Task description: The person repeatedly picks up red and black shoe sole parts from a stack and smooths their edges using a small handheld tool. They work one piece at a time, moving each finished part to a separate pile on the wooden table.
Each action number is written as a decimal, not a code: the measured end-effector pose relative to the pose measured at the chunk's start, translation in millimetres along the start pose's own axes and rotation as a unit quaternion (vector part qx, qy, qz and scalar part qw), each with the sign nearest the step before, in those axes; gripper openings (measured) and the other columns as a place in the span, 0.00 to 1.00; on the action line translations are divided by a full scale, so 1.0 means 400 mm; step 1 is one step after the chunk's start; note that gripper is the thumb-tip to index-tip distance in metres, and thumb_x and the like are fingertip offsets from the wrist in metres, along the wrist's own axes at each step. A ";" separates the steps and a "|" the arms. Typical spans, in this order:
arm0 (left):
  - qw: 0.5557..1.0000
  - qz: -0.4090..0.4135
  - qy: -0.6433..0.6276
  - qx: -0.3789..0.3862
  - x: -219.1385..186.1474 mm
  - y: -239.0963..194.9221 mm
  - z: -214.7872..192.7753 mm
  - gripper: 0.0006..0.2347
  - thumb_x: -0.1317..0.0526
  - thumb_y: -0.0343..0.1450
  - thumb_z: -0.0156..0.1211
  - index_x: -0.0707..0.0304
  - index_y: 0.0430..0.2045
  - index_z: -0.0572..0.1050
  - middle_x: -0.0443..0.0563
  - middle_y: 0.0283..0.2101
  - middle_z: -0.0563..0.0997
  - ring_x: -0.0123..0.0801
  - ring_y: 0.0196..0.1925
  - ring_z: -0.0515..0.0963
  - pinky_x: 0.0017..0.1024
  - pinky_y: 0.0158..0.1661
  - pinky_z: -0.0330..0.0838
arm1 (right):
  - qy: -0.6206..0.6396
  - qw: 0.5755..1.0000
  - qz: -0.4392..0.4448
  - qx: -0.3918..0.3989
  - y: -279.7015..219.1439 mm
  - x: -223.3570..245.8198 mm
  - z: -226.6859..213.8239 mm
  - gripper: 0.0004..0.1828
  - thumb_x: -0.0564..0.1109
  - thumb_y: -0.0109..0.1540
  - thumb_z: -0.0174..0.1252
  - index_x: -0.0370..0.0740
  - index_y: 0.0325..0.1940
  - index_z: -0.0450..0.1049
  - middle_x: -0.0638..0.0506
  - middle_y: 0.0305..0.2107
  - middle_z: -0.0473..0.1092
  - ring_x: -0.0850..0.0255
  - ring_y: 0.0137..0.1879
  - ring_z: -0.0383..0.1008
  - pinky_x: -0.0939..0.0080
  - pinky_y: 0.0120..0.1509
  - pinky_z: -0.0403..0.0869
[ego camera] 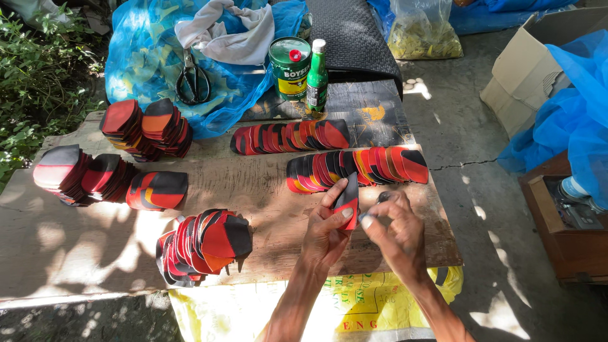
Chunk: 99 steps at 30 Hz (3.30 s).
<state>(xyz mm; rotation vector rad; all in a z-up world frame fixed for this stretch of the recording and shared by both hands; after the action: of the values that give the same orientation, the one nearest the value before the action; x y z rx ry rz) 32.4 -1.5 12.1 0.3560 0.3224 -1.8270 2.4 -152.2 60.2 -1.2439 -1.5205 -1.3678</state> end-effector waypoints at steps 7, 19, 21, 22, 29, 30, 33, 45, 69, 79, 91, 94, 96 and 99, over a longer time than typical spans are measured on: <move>0.999 -0.015 0.016 0.036 -0.016 -0.016 -0.004 0.32 0.76 0.64 0.67 0.70 0.66 0.64 0.56 0.57 0.75 0.35 0.57 0.78 0.31 0.59 0.74 | 0.182 0.979 0.088 -0.001 0.023 -0.097 0.027 0.06 0.37 0.63 0.60 0.30 0.41 0.75 0.53 0.33 0.72 0.68 0.38 0.70 0.68 0.45 0.70; 0.994 -0.068 0.052 0.069 -0.059 -0.020 -0.055 0.31 0.76 0.61 0.69 0.71 0.62 0.71 0.57 0.58 0.78 0.39 0.60 0.78 0.34 0.63 0.70 | 0.355 0.927 0.113 -0.044 0.097 -0.186 0.053 0.06 0.33 0.64 0.60 0.32 0.46 0.74 0.54 0.41 0.71 0.70 0.48 0.70 0.69 0.55 0.67; 0.989 -0.092 0.088 0.077 -0.098 -0.033 -0.055 0.29 0.76 0.63 0.68 0.71 0.62 0.72 0.57 0.56 0.79 0.38 0.58 0.78 0.32 0.61 0.72 | 0.364 0.916 0.163 -0.048 0.092 -0.192 0.042 0.15 0.30 0.58 0.54 0.34 0.48 0.74 0.52 0.42 0.73 0.67 0.47 0.72 0.69 0.40 0.58; 0.983 -0.113 0.122 0.080 -0.127 -0.042 -0.052 0.27 0.76 0.64 0.68 0.71 0.62 0.73 0.56 0.56 0.79 0.36 0.57 0.78 0.32 0.59 0.72 | 0.369 0.909 0.189 -0.045 0.092 -0.193 0.045 0.19 0.28 0.55 0.51 0.34 0.50 0.74 0.50 0.42 0.74 0.66 0.46 0.72 0.69 0.33 0.54; 0.810 0.153 0.562 -0.065 -0.559 -0.058 -0.188 0.14 0.76 0.67 0.63 0.63 0.46 0.75 0.46 0.42 0.79 0.29 0.43 0.79 0.28 0.43 0.78 | 0.309 0.941 0.137 0.035 0.096 -0.262 0.069 0.09 0.32 0.65 0.57 0.26 0.49 0.72 0.49 0.42 0.72 0.65 0.51 0.70 0.65 0.62 0.65; 0.635 0.269 0.715 -0.113 -0.647 -0.039 -0.226 0.16 0.77 0.60 0.65 0.65 0.41 0.78 0.52 0.44 0.81 0.36 0.48 0.82 0.31 0.50 0.77 | 0.284 0.949 0.135 0.031 0.094 -0.276 0.078 0.10 0.32 0.63 0.58 0.27 0.49 0.72 0.49 0.43 0.72 0.64 0.51 0.70 0.64 0.62 0.66; 0.457 0.251 0.814 -0.258 -0.817 -0.025 -0.378 0.17 0.70 0.60 0.66 0.64 0.42 0.77 0.61 0.48 0.78 0.54 0.54 0.76 0.44 0.53 0.69 | 0.268 0.956 0.111 0.040 0.088 -0.305 0.098 0.10 0.32 0.63 0.59 0.27 0.49 0.74 0.49 0.44 0.71 0.64 0.51 0.70 0.64 0.62 0.66; 0.256 0.128 0.906 -0.312 -0.790 -0.017 -0.372 0.14 0.69 0.52 0.69 0.60 0.30 0.83 0.61 0.44 0.77 0.54 0.51 0.72 0.48 0.49 0.66 | 0.200 0.967 0.143 0.061 0.117 -0.295 0.104 0.09 0.36 0.59 0.65 0.32 0.43 0.76 0.54 0.45 0.67 0.66 0.50 0.69 0.65 0.59 0.67; 0.198 0.078 0.976 0.054 -0.460 -0.232 -0.138 0.09 0.69 0.61 0.64 0.66 0.34 0.77 0.54 0.51 0.69 0.44 0.57 0.68 0.47 0.60 0.63 | -0.396 0.854 -0.274 0.200 0.195 -0.200 0.144 0.07 0.32 0.50 0.62 0.36 0.31 0.80 0.37 0.56 0.63 0.42 0.63 0.59 0.37 0.65 0.55; 0.197 0.035 0.973 0.114 -0.459 -0.253 -0.195 0.05 0.64 0.69 0.61 0.64 0.34 0.78 0.53 0.44 0.67 0.40 0.51 0.70 0.45 0.57 0.65 | -0.362 0.883 -0.238 0.179 0.190 -0.162 0.130 0.07 0.37 0.50 0.65 0.40 0.33 0.81 0.40 0.51 0.65 0.43 0.61 0.59 0.39 0.62 0.54; 0.581 0.003 0.814 -0.018 -0.537 -0.229 -0.037 0.13 0.73 0.63 0.67 0.64 0.41 0.80 0.46 0.46 0.81 0.29 0.46 0.83 0.25 0.45 0.80 | -0.357 0.903 -0.217 0.103 0.149 -0.129 0.067 0.12 0.39 0.49 0.70 0.46 0.36 0.81 0.46 0.48 0.67 0.47 0.60 0.60 0.44 0.61 0.56; 0.778 0.136 0.613 0.019 -0.457 -0.190 -0.065 0.16 0.75 0.61 0.69 0.70 0.42 0.78 0.51 0.47 0.78 0.31 0.50 0.79 0.26 0.52 0.75 | -0.288 0.936 -0.196 0.042 0.119 -0.131 0.040 0.13 0.38 0.52 0.70 0.45 0.40 0.80 0.49 0.46 0.66 0.51 0.58 0.63 0.49 0.64 0.61; 0.838 0.137 0.527 0.019 -0.369 -0.141 -0.117 0.10 0.76 0.67 0.69 0.71 0.41 0.81 0.55 0.48 0.81 0.29 0.49 0.81 0.25 0.52 0.75 | -0.209 0.965 -0.160 0.008 0.100 -0.152 0.053 0.12 0.39 0.55 0.72 0.45 0.41 0.80 0.50 0.42 0.65 0.55 0.55 0.64 0.55 0.62 0.65; 0.942 0.021 0.315 -0.115 -0.224 -0.081 -0.170 0.17 0.75 0.65 0.70 0.73 0.49 0.79 0.64 0.46 0.84 0.36 0.43 0.83 0.32 0.48 0.78 | 0.200 0.977 0.070 0.014 0.081 -0.187 0.072 0.08 0.35 0.59 0.68 0.39 0.41 0.80 0.54 0.41 0.68 0.64 0.47 0.70 0.63 0.56 0.69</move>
<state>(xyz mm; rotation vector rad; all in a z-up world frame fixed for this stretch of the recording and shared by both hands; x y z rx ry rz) 30.2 112.7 -12.8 0.7734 0.9544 -1.5724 55.9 -138.7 -6.5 -0.9667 -1.1475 -1.3965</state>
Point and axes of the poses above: each hand's wrist, its own y-axis towards the middle knuckle, its own z-axis out of the palm, x = y × z, the point moved 1 cm from there along y, towards the middle knuckle
